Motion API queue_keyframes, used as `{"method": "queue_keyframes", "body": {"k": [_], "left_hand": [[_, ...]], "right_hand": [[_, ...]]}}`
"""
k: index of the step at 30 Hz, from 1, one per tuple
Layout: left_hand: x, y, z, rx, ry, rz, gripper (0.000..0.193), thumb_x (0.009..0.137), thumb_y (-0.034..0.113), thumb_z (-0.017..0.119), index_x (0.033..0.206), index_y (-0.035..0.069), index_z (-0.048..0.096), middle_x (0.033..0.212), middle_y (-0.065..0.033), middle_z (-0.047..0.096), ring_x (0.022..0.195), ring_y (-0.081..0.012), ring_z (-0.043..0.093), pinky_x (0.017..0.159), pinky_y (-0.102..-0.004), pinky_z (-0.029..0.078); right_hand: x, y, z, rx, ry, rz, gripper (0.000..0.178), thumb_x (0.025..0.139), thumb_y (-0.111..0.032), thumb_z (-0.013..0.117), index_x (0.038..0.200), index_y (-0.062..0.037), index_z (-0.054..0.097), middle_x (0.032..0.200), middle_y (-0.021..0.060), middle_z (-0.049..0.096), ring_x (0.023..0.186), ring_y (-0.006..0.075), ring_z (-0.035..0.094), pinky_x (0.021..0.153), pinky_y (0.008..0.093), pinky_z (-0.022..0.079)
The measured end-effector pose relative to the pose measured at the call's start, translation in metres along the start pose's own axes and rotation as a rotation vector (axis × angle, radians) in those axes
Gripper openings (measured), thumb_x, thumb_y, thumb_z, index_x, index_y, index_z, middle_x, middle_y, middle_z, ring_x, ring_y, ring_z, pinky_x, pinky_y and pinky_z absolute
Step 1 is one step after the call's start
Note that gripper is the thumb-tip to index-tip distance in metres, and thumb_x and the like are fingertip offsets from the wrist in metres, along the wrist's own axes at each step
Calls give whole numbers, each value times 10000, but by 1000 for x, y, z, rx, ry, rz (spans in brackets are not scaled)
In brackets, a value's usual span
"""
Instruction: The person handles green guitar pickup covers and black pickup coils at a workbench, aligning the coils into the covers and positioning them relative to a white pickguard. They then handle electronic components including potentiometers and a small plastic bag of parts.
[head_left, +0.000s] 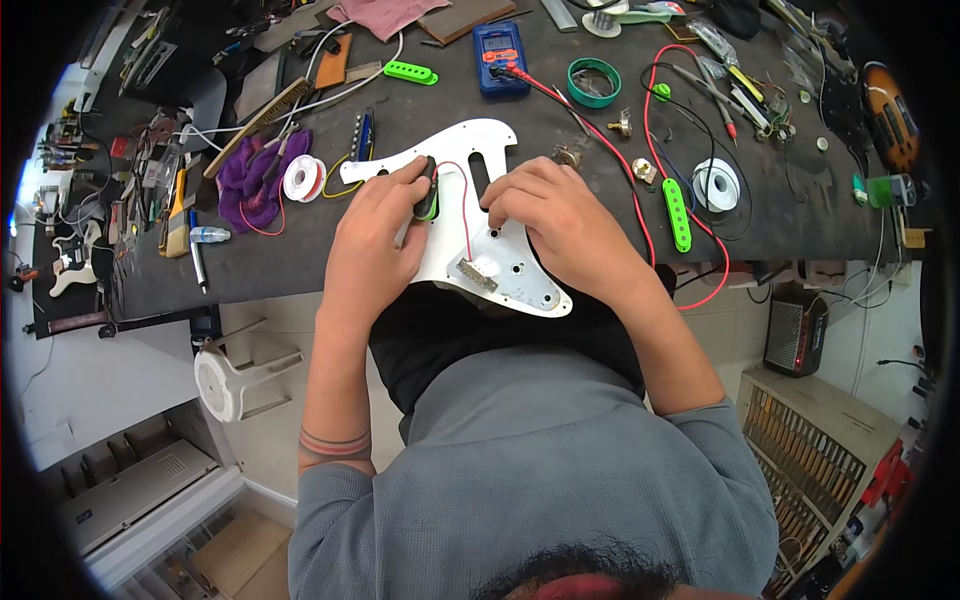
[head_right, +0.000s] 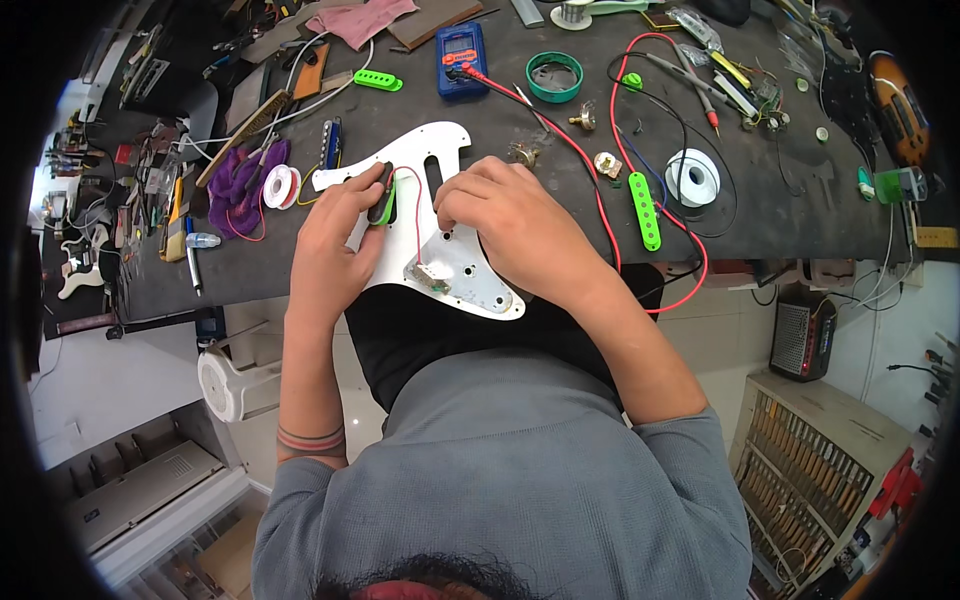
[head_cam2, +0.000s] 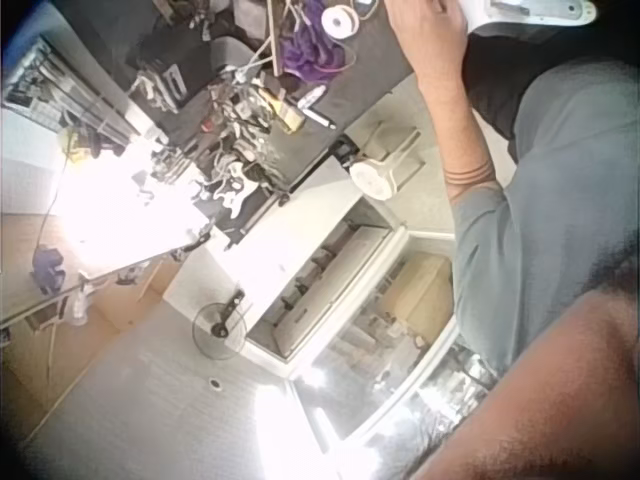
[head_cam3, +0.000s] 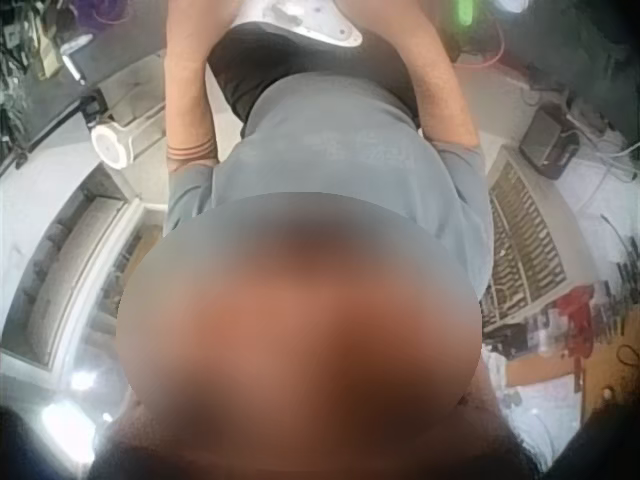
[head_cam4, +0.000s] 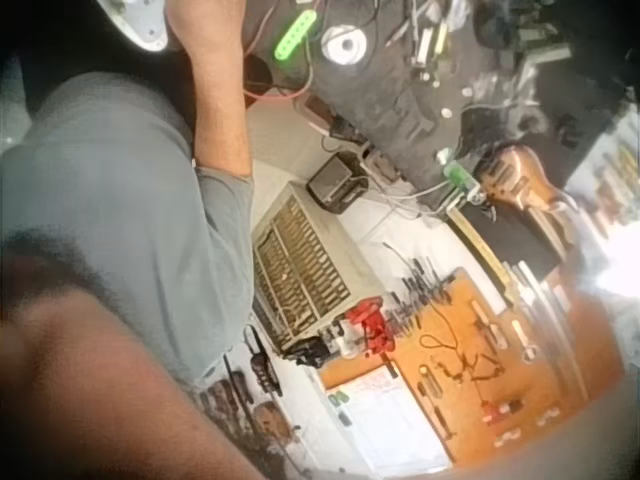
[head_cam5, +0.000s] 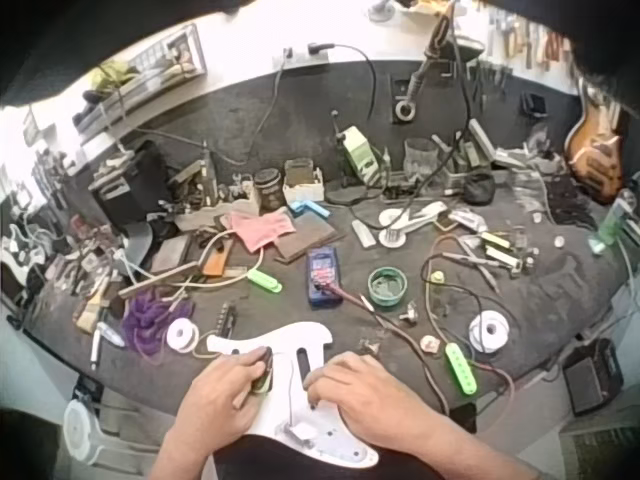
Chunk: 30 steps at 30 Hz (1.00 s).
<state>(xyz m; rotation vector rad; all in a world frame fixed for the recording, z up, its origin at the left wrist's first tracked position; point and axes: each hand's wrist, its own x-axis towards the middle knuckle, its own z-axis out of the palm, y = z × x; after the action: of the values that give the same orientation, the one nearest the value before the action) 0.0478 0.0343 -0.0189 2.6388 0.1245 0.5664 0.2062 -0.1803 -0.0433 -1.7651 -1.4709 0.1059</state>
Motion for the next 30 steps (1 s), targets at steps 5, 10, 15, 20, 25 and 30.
{"method": "queue_keyframes", "body": {"k": [5, 10, 15, 20, 25, 30], "left_hand": [[-4, 12, -11, -20, -33, -3, 415, 830, -67, 773, 1235, -17, 697, 1440, -153, 737, 1218, -353, 718, 1067, -427, 557], [-12, 5, -7, -19, -9, 7, 379, 857, -11, 814, 1222, -18, 711, 1445, -167, 734, 1253, -356, 712, 1091, -429, 550], [-13, 3, 0, -22, 56, 0, 254, 886, -5, 810, 1129, -22, 742, 1415, -156, 741, 1190, -346, 733, 1015, -434, 587], [-14, 5, 3, -66, 90, -46, 195, 896, -9, 803, 1084, -26, 754, 1377, -162, 753, 1152, -335, 741, 967, -419, 604], [-19, 6, 8, -77, 125, -41, 180, 899, -21, 796, 1074, -28, 757, 1331, -164, 769, 1097, -331, 749, 914, -408, 615], [-20, 8, 14, 7, 190, -29, 161, 899, -38, 792, 1055, -32, 756, 1293, -172, 781, 1056, -332, 755, 880, -406, 611]], "right_hand": [[-1, 2, 2, 38, 5, -12, 149, 924, -16, 643, 1045, -67, 712, 1204, 40, 728, 1211, 283, 629, 1054, 429, 495], [-1, 1, 2, 47, 0, -38, 171, 926, -24, 633, 1080, -49, 702, 1234, 68, 712, 1227, 299, 626, 1069, 440, 513], [-2, 1, 2, 61, 2, -51, 198, 899, 29, 632, 1076, -36, 695, 1225, 69, 710, 1213, 305, 633, 1037, 433, 542], [-2, 0, 3, 46, 11, -50, 220, 874, 67, 634, 1064, -28, 691, 1220, 71, 710, 1202, 310, 637, 1021, 434, 551], [-4, -3, 4, -13, 0, -95, 274, 874, 42, 659, 1120, -61, 719, 1227, 59, 701, 1217, 303, 635, 1039, 430, 558], [-6, -10, 8, -135, -1, -109, 416, 859, 8, 702, 1238, -154, 763, 1239, 33, 698, 1228, 289, 631, 1032, 420, 578]]}}
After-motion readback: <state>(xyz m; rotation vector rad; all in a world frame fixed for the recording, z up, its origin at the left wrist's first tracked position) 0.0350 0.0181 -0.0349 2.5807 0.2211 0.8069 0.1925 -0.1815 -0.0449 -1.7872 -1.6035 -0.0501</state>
